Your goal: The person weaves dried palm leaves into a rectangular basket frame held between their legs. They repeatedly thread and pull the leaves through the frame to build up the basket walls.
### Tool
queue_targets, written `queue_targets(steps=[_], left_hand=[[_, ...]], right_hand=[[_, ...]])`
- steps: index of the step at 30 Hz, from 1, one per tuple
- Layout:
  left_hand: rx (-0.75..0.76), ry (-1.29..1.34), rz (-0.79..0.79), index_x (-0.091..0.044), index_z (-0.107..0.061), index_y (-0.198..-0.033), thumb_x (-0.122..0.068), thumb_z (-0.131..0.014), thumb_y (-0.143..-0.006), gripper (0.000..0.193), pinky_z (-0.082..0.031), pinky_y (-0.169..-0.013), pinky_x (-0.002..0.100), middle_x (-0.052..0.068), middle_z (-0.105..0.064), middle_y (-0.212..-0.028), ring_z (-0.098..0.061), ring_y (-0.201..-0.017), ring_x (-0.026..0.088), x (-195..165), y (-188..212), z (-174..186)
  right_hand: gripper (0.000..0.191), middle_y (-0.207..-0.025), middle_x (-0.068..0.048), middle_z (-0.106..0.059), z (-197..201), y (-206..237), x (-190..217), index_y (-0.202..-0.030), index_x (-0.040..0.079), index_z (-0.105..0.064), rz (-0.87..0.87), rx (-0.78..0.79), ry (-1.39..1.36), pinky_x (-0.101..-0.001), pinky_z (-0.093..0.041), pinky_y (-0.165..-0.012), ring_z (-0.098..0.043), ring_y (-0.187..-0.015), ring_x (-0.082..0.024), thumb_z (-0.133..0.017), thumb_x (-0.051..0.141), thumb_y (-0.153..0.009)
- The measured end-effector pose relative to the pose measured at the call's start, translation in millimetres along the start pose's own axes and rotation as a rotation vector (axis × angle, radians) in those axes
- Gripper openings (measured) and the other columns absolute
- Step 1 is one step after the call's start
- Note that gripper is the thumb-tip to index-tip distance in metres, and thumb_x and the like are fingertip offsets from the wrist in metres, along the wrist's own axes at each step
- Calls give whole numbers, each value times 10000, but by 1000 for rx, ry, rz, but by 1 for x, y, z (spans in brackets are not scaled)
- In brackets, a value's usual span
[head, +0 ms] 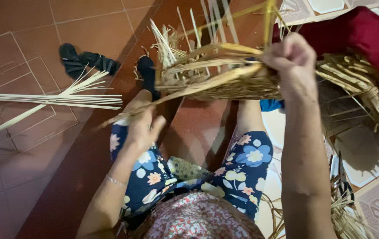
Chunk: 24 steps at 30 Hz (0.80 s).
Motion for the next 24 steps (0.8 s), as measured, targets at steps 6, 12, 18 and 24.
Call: queue_targets(steps=[6, 12, 18, 24], left_hand=[[-27, 809, 549, -56, -323, -1479, -265, -642, -992, 619, -569, -751, 382, 177, -588, -1262, -618, -1005, 266, 63, -28, -34], [102, 579, 409, -1, -587, -1302, -246, -676, -1095, 333, -547, -768, 292, 108, -699, -1073, -630, -910, 170, 22, 27, -83], [155, 148, 276, 20, -556, -1311, -202, -707, -998, 413, -558, -643, 328, 147, -717, -965, -672, -763, 213, -57, 65, -66], [182, -708, -79, -35, -652, -1064, -244, -684, -1049, 212, -532, -593, 350, 111, -662, -851, -645, -688, 222, -141, 77, -44]], right_hand=[[346, -848, -44, -586, 79, 30, -85, -907, 121, -466, 22, 28, -359, -258, -446, -660, -539, -727, -129, -691, -139, -942], [247, -954, -43, -618, 138, 119, -168, -960, 92, -532, -64, -41, -199, -261, -495, -765, -592, -853, -122, -676, -107, -934], [298, -1168, -74, -704, 177, 202, -167, -1303, 23, -636, -137, -25, 92, -279, -547, -934, -665, -1062, -125, -638, 7, -1005], [349, -1126, -115, -721, 201, 234, -120, -1303, 49, -707, 144, 39, 765, -347, -557, -893, -678, -1007, -268, -662, -28, -965]])
Point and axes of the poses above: each hand's wrist, its own y-axis away from the middle knuckle, its own z-axis out of the back of the hand, x = y × z, the point moved 4 cm from there along -y, towards the middle knuckle
